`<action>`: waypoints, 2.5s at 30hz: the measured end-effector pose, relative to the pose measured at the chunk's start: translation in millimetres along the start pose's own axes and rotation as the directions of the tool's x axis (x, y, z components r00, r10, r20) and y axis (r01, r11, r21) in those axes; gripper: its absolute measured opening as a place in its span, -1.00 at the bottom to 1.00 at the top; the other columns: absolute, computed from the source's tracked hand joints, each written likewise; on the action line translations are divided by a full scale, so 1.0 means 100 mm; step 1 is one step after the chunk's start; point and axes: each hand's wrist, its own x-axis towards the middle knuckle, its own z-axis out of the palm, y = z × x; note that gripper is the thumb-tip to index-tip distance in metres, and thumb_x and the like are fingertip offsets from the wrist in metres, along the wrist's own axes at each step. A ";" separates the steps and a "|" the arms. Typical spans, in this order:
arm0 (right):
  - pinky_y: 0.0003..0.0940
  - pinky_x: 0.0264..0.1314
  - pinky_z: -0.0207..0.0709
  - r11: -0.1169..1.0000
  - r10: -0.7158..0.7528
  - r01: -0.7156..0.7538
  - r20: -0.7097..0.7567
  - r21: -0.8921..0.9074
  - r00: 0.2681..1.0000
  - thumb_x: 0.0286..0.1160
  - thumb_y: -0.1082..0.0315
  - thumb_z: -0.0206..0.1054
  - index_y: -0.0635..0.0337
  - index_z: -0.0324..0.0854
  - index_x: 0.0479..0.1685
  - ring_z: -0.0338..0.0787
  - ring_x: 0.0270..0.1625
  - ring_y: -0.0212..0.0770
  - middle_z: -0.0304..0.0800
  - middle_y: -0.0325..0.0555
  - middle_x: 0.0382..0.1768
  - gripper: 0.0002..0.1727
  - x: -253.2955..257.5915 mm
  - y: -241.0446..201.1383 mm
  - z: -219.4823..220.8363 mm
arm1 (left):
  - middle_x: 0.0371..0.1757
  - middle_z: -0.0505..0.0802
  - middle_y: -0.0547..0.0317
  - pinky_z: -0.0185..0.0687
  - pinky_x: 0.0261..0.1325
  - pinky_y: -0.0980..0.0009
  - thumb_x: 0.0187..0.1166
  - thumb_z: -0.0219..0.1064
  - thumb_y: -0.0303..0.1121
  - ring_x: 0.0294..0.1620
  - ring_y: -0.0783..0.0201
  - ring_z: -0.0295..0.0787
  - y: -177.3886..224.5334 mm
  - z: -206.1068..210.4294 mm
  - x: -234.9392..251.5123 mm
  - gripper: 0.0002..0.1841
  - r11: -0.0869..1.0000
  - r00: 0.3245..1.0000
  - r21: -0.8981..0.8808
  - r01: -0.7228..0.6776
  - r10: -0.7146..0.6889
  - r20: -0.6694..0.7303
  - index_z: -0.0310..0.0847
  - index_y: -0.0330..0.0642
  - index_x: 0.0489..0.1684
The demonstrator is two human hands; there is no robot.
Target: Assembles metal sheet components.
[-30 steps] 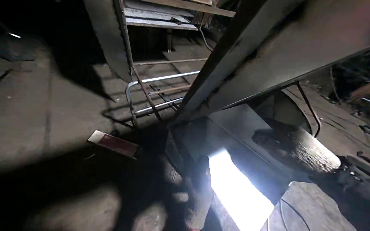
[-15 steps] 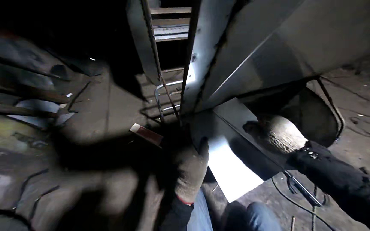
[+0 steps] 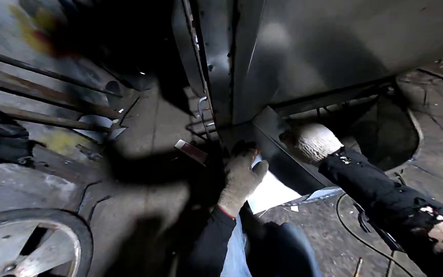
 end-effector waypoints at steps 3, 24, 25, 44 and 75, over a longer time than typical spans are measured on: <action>0.33 -0.10 0.64 1.000 0.026 -0.026 -0.023 0.017 0.999 0.62 0.11 0.27 0.15 0.67 0.16 0.85 -0.08 0.22 0.83 0.14 -0.17 -0.65 0.03 -0.02 0.04 | 0.29 0.85 0.36 0.47 0.59 0.06 0.55 0.24 0.16 0.46 0.31 0.65 -0.03 0.05 0.01 -0.53 0.999 0.999 -0.032 -0.003 0.001 -0.035 0.79 0.18 0.26; 0.31 -0.25 0.63 0.993 0.099 -0.110 -0.188 -0.051 0.977 0.59 -0.12 0.24 0.23 0.76 0.01 0.83 -0.29 0.15 0.82 0.14 -0.32 -0.47 -0.08 0.04 0.19 | -0.20 0.90 0.22 0.81 0.03 0.37 0.46 0.54 -0.20 -0.15 0.42 0.84 -0.98 -0.04 0.27 -0.70 0.724 0.953 -0.684 0.093 -0.264 -0.150 0.80 -0.26 -0.06; 0.27 -0.22 0.67 0.992 0.101 -0.113 -0.192 -0.054 0.976 0.59 -0.10 0.26 0.24 0.76 0.04 0.85 -0.28 0.10 0.85 0.12 -0.29 -0.47 -0.09 0.02 0.19 | -0.26 0.89 0.23 0.79 -0.02 0.36 0.51 0.49 -0.16 -0.19 0.41 0.83 -1.05 -0.07 0.33 -0.72 0.747 0.979 -0.655 0.109 -0.194 -0.058 0.82 -0.22 -0.13; -0.17 -0.12 0.75 0.969 0.083 -0.130 -0.221 -0.208 0.972 0.50 -0.01 0.31 0.18 0.79 -0.08 0.86 -0.22 -0.25 0.88 -0.06 -0.26 -0.59 -0.04 -0.07 0.24 | -0.71 0.61 0.29 0.42 -0.71 0.24 0.50 0.27 -0.22 -0.70 0.22 0.60 -1.16 0.02 0.40 -0.77 0.836 0.953 -0.464 -0.293 0.297 -0.066 0.75 0.08 -0.56; -0.14 -0.19 0.75 0.946 0.303 -0.318 -0.186 -0.059 0.935 0.57 -0.07 0.27 0.28 0.70 0.20 0.82 -0.29 -0.29 0.85 -0.11 -0.29 -0.44 -0.06 -0.38 0.16 | -0.58 0.73 0.06 0.58 -0.53 0.10 0.39 0.37 -0.41 -0.54 0.03 0.74 -1.15 -0.13 0.56 -0.92 0.909 0.951 -0.348 -0.230 0.285 0.116 0.80 -0.14 -0.35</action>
